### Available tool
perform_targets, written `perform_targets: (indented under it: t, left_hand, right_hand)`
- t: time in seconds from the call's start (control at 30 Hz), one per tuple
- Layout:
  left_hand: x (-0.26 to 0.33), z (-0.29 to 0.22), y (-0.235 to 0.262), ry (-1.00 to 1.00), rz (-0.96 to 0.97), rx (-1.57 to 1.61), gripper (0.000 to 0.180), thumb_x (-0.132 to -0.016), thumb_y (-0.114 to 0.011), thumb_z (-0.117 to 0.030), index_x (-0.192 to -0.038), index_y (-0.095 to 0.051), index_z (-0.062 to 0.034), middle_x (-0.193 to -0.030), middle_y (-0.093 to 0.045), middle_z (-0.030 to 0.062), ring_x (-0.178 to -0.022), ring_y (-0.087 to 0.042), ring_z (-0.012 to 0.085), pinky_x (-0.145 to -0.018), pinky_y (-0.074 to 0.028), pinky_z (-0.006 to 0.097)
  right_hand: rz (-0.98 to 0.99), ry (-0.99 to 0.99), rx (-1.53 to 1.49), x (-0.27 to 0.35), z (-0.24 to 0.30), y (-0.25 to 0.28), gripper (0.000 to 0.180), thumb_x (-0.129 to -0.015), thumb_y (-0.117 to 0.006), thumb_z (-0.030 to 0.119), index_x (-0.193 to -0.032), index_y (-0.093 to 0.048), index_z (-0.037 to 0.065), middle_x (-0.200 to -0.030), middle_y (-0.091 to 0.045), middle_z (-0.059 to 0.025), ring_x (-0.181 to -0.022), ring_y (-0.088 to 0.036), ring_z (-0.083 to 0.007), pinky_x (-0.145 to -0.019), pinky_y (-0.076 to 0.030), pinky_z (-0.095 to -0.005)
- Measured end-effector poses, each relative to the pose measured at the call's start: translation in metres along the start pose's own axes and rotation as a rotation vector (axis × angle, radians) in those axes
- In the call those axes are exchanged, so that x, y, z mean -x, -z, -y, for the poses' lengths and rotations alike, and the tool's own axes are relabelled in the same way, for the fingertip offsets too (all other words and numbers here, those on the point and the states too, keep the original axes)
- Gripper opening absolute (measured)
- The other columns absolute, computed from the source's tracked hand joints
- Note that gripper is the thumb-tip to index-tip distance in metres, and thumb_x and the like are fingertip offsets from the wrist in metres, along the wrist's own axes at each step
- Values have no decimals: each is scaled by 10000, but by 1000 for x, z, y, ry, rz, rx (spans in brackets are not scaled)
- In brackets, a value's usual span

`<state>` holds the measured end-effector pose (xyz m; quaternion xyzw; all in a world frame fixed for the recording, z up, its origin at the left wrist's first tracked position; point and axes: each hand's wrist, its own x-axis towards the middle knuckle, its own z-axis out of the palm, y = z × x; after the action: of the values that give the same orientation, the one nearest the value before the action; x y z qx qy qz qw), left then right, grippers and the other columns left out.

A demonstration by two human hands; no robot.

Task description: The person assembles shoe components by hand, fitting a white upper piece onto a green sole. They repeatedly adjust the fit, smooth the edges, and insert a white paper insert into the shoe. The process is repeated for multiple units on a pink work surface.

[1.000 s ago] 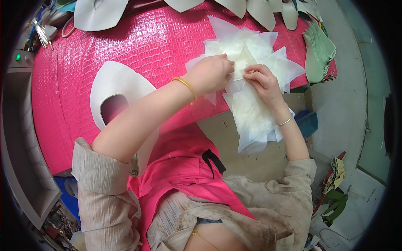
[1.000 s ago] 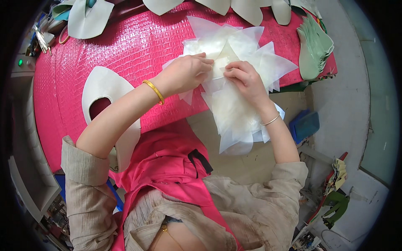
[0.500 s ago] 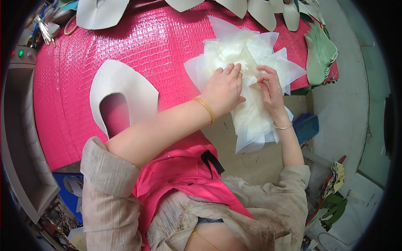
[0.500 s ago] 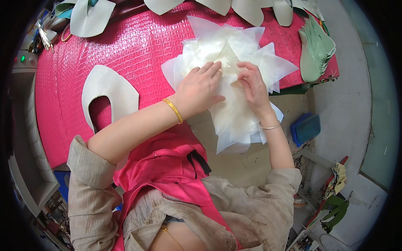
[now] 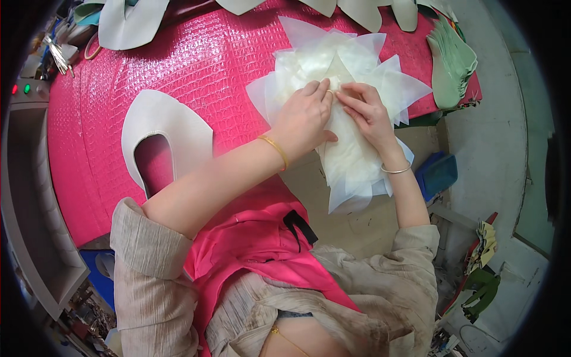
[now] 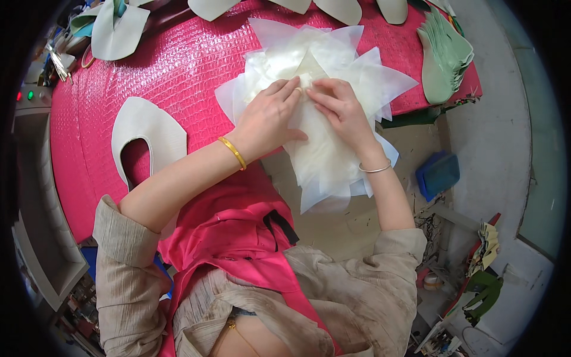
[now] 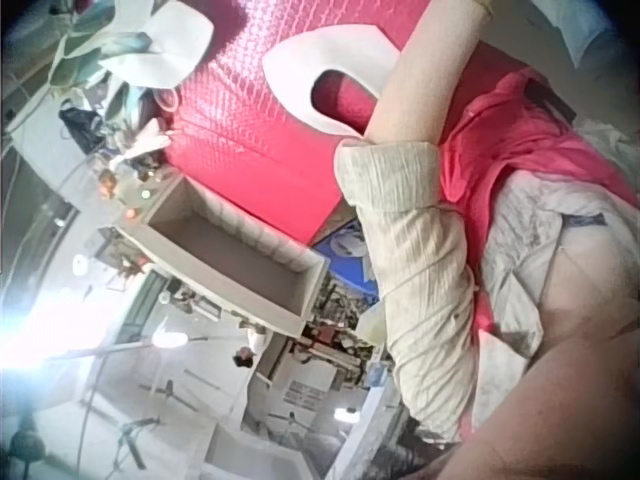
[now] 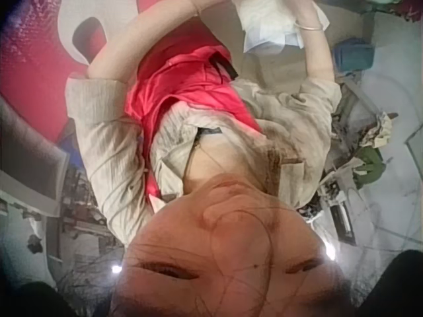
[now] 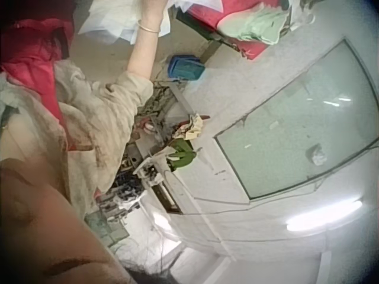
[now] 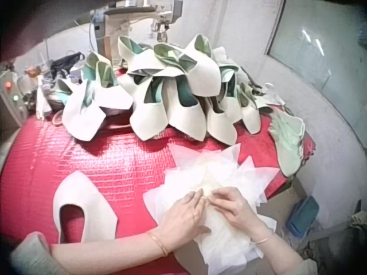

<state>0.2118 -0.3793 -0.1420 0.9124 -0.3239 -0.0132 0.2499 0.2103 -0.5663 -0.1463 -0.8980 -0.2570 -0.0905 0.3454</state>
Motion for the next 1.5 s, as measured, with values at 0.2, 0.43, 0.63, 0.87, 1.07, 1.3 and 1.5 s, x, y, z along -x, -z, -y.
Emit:
perform_targets:
  t: [0.2, 0.43, 0.63, 0.87, 1.07, 1.3, 1.5]
  left_hand:
    - [7, -10, -1, -92, 3, -74, 723, -614, -724, -367, -1202, -454, -45, -1335, -377, 62, -1193, -359, 325, -930, -360, 405]
    - [2, -13, 8, -62, 160, -125, 756, -630, -697, -461, -1251, -434, -118, -1316, -381, 44, -1186, -357, 322, -949, -328, 474]
    - [-5, -32, 8, -2, 292, -307, 713, -654, -678, -451, -1221, -475, -70, -1319, -372, 86, -1189, -367, 284, -993, -275, 537]
    - [-26, -25, 102, 302, 471, 1056, 742, -755, -536, -601, -1091, -559, 60, -1067, -574, 200, -949, -561, 262, -824, -438, 324]
    - [71, 13, 121, 437, 265, 1007, 334, -825, -611, -278, -939, -599, 35, -794, -613, 51, -696, -570, 101, -606, -473, 248]
    - [177, 56, 173, 542, -76, 943, 361, -900, -497, -278, -1050, -584, 39, -968, -618, 113, -918, -559, 147, -846, -430, 292]
    - [236, 201, 125, 939, -221, 66, 468, -795, -589, -433, -952, -579, 7, -918, -580, 182, -881, -574, 294, -795, -449, 374]
  right_hand:
    - [-14, -165, -457, 12, -22, 7, 204, -720, -482, -150, -853, -584, -32, -964, -573, -112, -942, -560, -198, -829, -473, -288]
    - [-208, -6, -319, 80, 17, 110, 185, -689, -536, -119, -845, -586, -35, -879, -620, -168, -892, -577, -306, -800, -454, -384]
    - [-831, 171, -192, 148, 68, 199, 95, -777, -493, -7, -870, -512, 0, -884, -575, -162, -866, -571, -310, -796, -468, -448]
    - [-138, 197, 263, 58, 128, 129, 227, -643, -589, -17, -862, -539, 14, -942, -566, -141, -883, -562, -327, -750, -465, -390]
    - [252, 453, -153, -36, 197, 13, 291, -680, -618, 23, -970, -589, 12, -947, -570, -114, -908, -560, -277, -757, -462, -361]
    - [294, -386, -590, -60, 186, -46, 224, -847, -555, 136, -1025, -578, 2, -875, -638, -85, -779, -605, -173, -713, -466, -279]
    - [526, -588, -1249, -152, 190, -142, 392, -916, -400, 274, -964, -581, -70, -1078, -582, -145, -884, -590, -193, -780, -468, -286]
